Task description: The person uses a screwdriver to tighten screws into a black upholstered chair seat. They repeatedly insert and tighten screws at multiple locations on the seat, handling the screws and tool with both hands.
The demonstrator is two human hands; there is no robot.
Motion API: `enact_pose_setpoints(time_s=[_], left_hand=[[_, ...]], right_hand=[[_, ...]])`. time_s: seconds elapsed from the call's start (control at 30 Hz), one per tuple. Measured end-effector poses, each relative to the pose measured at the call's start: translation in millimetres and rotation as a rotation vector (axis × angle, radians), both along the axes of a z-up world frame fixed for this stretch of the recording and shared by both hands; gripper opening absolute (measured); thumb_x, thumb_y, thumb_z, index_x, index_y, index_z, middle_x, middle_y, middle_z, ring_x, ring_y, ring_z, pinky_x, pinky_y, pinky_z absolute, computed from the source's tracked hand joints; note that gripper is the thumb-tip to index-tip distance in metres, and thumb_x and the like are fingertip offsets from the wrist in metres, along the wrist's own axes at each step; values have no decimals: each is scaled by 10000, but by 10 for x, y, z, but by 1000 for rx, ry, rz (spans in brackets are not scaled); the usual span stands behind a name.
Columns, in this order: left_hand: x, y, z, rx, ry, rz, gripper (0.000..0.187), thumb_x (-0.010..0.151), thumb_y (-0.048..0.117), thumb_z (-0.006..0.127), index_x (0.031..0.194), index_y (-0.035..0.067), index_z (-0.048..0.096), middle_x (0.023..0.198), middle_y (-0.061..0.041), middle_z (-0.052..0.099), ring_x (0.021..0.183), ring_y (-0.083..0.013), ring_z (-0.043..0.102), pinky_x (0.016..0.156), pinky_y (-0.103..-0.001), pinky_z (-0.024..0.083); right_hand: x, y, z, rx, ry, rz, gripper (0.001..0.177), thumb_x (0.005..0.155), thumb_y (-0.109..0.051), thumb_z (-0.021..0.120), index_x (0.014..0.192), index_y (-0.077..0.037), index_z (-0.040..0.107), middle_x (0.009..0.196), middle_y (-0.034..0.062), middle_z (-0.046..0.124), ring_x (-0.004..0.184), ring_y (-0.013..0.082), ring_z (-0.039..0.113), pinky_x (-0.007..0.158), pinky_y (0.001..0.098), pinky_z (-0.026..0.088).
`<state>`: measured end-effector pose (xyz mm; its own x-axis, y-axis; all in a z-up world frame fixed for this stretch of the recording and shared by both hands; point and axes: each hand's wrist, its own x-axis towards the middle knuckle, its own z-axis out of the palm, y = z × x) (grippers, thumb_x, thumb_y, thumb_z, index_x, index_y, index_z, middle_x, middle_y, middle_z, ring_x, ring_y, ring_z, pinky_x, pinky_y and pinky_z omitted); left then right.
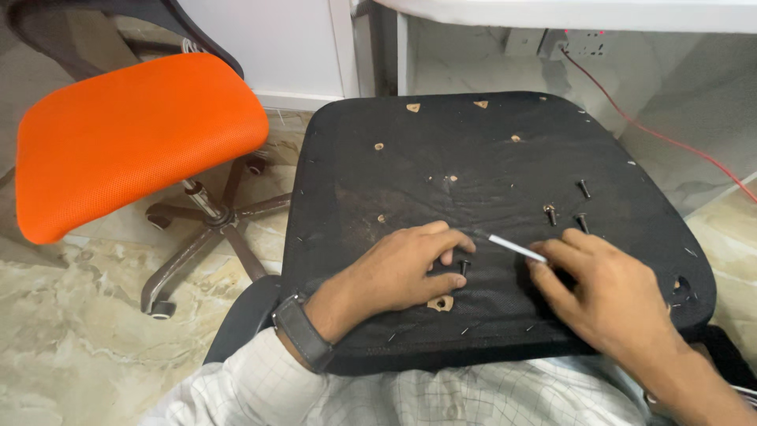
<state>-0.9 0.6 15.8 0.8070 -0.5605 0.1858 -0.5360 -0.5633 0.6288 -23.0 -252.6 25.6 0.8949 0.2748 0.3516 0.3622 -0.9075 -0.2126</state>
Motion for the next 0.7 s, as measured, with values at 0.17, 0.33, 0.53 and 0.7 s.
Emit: enact_pose_setpoints(time_s=[0.17,0.33,0.53,0.7], left_hand=[[135,-62,102,38,25,-81,280,807,248,773,1048,122,705,825,-11,640,770,-165,669,687,-349,536],[527,-268,137,117,201,-118,188,819,265,768,935,132,704,723,37,685,689,-141,687,651,-330,530],[787,-474,63,47,122,-131,158,841,265,745,903,132,688,742,24,677,701,-153,678,668,-345,531],[771,-491,65,40,96,-103,172,843,266,733,904,121,666,763,15,663,722,-165,666,673,-361,520]], right_hand=[[157,-252,136,258,-17,-198,202,943,-211,717,1018,-32,774,660,100,621,518,199,565,500,341,451],[488,-576,101,349,85,-376,212,974,-231,738,1086,-57,782,586,88,603,512,151,558,499,307,423],[718,-811,-53,406,204,-361,221,999,-255,732,1102,-68,790,613,123,611,507,166,525,467,326,391],[753,-784,6,267,227,-322,233,931,-235,766,1081,-61,807,647,108,627,520,167,581,508,312,449]])
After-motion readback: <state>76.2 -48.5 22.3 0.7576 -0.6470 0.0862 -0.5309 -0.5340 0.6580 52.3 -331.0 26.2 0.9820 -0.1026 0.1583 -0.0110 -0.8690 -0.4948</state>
